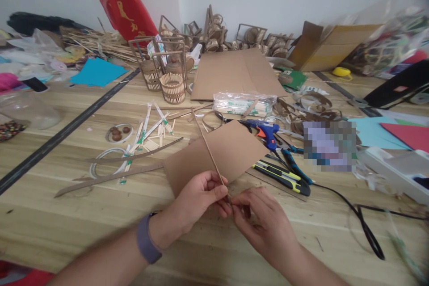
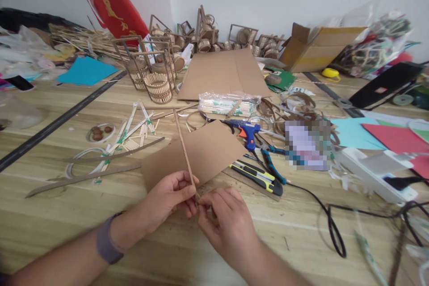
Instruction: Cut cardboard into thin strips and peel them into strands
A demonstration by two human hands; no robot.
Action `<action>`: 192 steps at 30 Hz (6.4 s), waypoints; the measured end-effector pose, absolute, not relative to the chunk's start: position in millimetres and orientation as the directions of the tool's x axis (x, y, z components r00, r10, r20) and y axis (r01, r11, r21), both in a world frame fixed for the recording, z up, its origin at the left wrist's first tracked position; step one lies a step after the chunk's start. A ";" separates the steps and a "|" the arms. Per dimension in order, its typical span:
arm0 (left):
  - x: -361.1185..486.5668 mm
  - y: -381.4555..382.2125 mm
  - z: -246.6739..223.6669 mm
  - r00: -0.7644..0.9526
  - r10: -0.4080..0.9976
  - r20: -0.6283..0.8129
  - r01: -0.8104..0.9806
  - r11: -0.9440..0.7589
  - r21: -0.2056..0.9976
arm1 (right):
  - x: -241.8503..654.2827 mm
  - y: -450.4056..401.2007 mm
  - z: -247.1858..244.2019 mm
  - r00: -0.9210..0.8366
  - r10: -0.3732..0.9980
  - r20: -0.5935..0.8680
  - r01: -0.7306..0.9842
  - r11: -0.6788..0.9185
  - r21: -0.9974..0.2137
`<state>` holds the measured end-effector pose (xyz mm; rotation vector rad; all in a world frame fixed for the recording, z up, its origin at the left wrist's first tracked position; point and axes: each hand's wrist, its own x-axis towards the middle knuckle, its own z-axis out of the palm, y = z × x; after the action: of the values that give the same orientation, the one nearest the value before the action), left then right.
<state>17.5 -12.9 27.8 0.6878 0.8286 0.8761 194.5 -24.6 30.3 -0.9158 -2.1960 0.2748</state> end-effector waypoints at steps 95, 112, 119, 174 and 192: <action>21.5 -22.9 31.1 0.348 0.880 -0.323 0.011 0.341 0.940 | 191.0 -23.4 25.6 -0.383 0.804 0.455 0.623 0.589 -0.515; 22.3 -32.9 30.5 0.354 0.899 -0.259 0.100 0.239 0.966 | 193.0 -22.8 27.5 -0.499 0.718 0.485 0.578 0.693 -0.432; 24.4 -37.3 29.8 0.295 0.929 -0.223 0.248 0.151 0.957 | 191.3 -22.1 26.7 -0.512 0.707 0.488 0.568 0.705 -0.426; 13.9 -40.8 47.4 0.340 0.938 0.065 0.236 -0.152 0.960 | 199.8 -24.5 39.4 -0.401 0.731 0.552 0.369 0.680 -0.634; 14.5 -40.4 44.0 0.399 0.882 0.251 0.261 -0.371 0.891 | 199.0 -27.3 37.3 -0.369 0.779 0.507 0.236 0.606 -0.760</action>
<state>14.5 -40.4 44.0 1.8520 0.9853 0.9733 199.0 -27.3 37.3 -0.8107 -1.9031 0.7352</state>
